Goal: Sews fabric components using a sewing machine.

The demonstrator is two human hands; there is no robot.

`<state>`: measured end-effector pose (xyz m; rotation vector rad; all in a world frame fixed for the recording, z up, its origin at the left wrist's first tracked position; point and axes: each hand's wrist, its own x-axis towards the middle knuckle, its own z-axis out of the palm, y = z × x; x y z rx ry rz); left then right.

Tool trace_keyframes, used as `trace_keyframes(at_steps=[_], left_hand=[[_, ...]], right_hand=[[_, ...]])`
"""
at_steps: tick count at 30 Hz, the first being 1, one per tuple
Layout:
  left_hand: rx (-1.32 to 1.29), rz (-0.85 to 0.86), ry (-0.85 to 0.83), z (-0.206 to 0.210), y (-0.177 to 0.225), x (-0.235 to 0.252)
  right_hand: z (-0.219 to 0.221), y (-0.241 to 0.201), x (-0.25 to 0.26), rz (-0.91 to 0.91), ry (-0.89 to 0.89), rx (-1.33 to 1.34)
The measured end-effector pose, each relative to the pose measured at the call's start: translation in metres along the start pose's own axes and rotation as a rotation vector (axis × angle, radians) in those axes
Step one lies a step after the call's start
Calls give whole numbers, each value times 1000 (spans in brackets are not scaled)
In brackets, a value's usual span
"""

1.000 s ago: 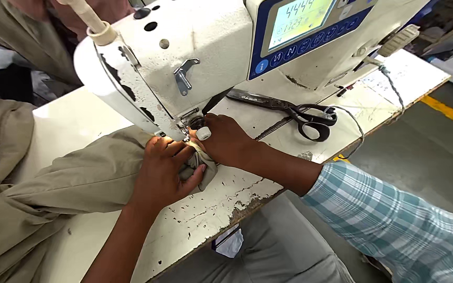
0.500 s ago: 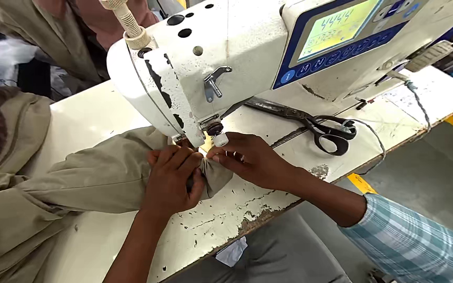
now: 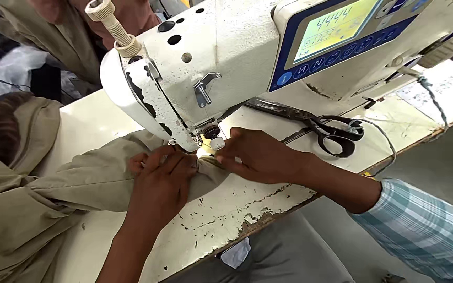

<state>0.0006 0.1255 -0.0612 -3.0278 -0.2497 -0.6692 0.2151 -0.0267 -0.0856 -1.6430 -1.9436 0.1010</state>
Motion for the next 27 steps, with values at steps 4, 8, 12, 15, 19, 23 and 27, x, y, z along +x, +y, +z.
trace_keyframes(at_steps=[4, 8, 12, 15, 19, 23, 27], left_hand=[[29, -94, 46, -3, 4, 3], [-6, -59, 4, -4, -2, -1], [3, -15, -56, -7, -2, 1], [33, 43, -74, -10, 2, 2], [-23, 177, -85, -5, -6, 8], [-28, 143, -225, -5, -11, 21], [-33, 139, -338, -6, -1, 27]], right_hand=[[3, 0, 15, 92, 60, -24], [-2, 10, 14, 223, -46, 398], [15, 11, 15, 81, 200, 205], [27, 9, 22, 34, 326, 139], [46, 4, 19, -57, 321, 22], [46, 4, 19, -36, 317, -14], [44, 9, 19, -52, 274, 23]])
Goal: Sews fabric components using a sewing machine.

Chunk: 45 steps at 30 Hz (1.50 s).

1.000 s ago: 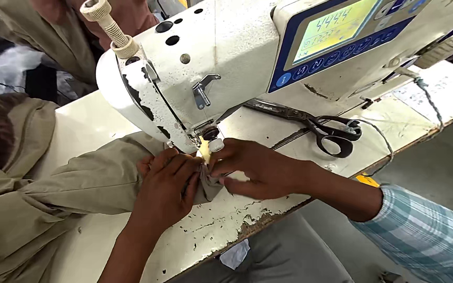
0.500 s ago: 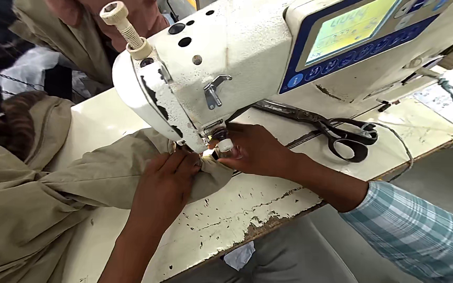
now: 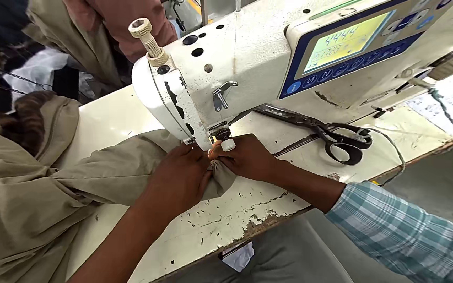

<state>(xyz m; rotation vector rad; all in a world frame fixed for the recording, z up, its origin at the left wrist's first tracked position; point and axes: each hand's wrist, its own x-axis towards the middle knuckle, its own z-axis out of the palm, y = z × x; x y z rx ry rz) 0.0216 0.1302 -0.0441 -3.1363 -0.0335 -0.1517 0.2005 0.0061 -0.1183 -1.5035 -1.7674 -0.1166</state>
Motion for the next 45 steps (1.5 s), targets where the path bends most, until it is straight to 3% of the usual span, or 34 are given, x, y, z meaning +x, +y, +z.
trace_keyframes(at_steps=[6, 10, 13, 15, 22, 29, 36, 40, 43, 45], left_hand=[[44, -15, -34, -40, -19, -29], [214, 101, 45, -40, 42, -33], [197, 125, 59, -33, 33, -22], [162, 139, 64, -27, 27, -18], [91, 99, 43, -44, 14, -33], [37, 141, 61, -32, 13, -28], [83, 175, 26, -34, 12, -16], [12, 191, 42, -22, -16, -10], [-12, 59, -98, -35, -62, -4], [39, 16, -94, -32, -81, 3]], right_hand=[[-6, -3, 7, 289, 84, -20], [-5, -4, 0, 79, 47, 65], [-7, -14, -5, -145, -27, 204], [-6, -15, -7, -198, -16, 191], [-10, 8, 3, 149, 139, -18], [-10, -21, -1, -80, -72, 378], [-6, 0, 3, 113, 93, 121], [-15, -4, -1, 40, -48, 225], [-16, 0, -2, 18, -53, 256], [-16, 3, -1, 10, -61, 248]])
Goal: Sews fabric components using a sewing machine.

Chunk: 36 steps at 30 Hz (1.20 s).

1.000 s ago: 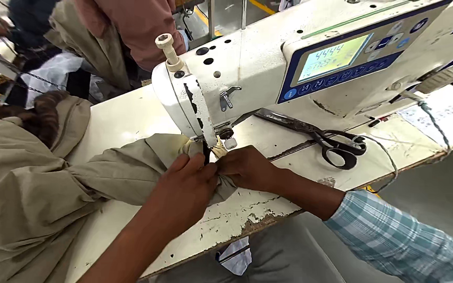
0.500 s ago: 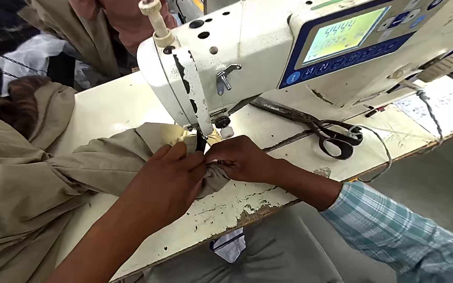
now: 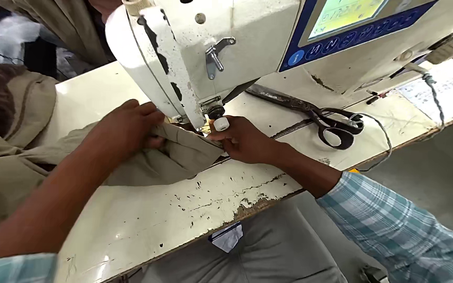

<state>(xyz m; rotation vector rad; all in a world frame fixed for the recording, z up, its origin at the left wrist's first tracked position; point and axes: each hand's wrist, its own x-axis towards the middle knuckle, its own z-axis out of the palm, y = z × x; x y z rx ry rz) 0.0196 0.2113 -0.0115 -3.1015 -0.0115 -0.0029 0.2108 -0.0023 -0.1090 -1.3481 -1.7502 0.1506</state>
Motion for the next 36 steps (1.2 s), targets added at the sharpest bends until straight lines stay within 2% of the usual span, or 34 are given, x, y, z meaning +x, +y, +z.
trace_keyframes(at_steps=[2, 6, 8, 10, 12, 16, 18, 22, 26, 29, 31, 36], left_hand=[[-4, -5, 74, 5, 7, 4], [-126, -72, 179, 14, 78, -14], [-170, -126, 243, 24, 102, -21], [-196, -155, 329, 35, 107, -22], [-218, -168, 424, 42, 106, -19], [-276, -105, 624, 70, 98, -17], [-290, -53, 660, 81, 86, -15], [-357, 11, 527, 73, 66, -7], [-258, -26, 307, 43, 90, -4], [-183, -54, 243, 34, 102, -3], [-129, -85, 194, 29, 106, -2], [-16, -152, 149, 35, 116, -2]], right_hand=[[-1, 3, -2, -5, 1, -4], [-1, 0, -4, 55, 16, 33], [2, -3, 1, 123, 116, 41], [2, -5, 3, 168, 203, 4], [-5, -4, -1, 180, 179, 20], [-18, -17, -23, 115, -1, -42], [-20, -24, -32, 100, -110, -125], [-11, -25, -38, 118, -120, -126], [-10, -20, -34, 219, -49, 8], [-5, -23, -31, 317, -19, 181], [-4, -24, -30, 320, -20, 252], [-1, -23, -30, 293, -48, 223]])
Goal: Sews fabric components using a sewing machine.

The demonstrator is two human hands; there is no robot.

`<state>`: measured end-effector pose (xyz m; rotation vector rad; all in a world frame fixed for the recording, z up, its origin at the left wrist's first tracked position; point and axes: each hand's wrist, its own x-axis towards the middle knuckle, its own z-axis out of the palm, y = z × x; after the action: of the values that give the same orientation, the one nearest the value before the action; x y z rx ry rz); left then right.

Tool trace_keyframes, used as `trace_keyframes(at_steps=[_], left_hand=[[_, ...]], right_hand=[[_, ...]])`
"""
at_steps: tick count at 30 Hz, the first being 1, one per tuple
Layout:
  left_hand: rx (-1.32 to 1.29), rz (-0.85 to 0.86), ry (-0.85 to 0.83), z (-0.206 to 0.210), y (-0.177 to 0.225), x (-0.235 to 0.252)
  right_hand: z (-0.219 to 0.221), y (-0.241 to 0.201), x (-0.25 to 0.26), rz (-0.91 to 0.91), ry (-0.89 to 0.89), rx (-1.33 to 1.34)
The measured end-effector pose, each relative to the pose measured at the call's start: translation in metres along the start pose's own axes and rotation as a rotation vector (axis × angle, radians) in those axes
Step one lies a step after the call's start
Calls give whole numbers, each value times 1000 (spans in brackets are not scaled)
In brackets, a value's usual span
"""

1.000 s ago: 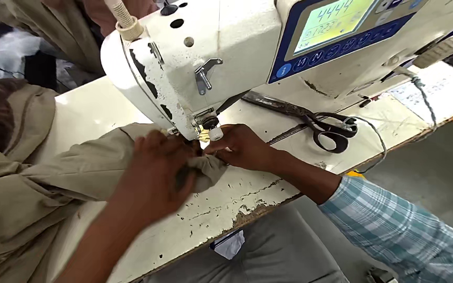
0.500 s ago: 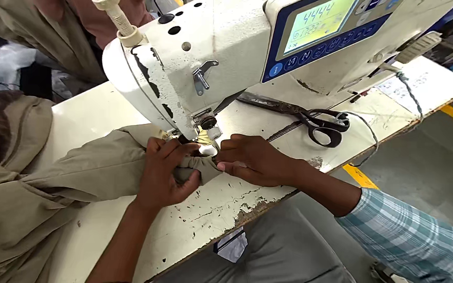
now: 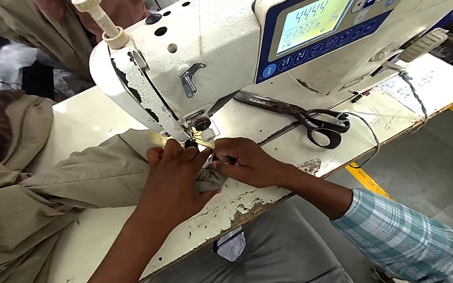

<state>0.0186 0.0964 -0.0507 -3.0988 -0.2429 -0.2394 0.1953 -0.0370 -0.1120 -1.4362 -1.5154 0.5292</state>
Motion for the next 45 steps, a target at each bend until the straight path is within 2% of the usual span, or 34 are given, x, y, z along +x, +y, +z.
trace_keyframes(at_steps=[5, 8, 13, 16, 21, 25, 28, 32, 35, 45], left_hand=[[-20, -45, 18, 2, 6, -1], [-6, -40, 45, 2, 10, -2], [16, -44, 67, 7, 16, -3], [5, -48, 6, 4, 17, -5], [-28, -94, -34, 4, 16, -2], [-73, -121, -7, 11, 16, -5], [-74, -122, -3, 11, 13, -4], [-46, -76, -10, 12, 12, -6], [-11, -55, -32, 10, 13, -1], [-111, -71, 76, 15, 2, -7]], right_hand=[[-4, -1, 1, 75, 38, -26], [-17, -5, 24, 218, 133, -198], [-22, -15, 64, 381, 60, -366], [-15, -10, 70, 448, 129, -395], [-19, -2, 49, 356, 206, -215], [-17, -26, 22, 454, 5, -264], [-20, -23, 22, 468, -59, -320], [-23, -25, 25, 435, 52, -230], [-19, -29, 26, 398, 114, -284], [-21, -25, 25, 257, 118, -331]])
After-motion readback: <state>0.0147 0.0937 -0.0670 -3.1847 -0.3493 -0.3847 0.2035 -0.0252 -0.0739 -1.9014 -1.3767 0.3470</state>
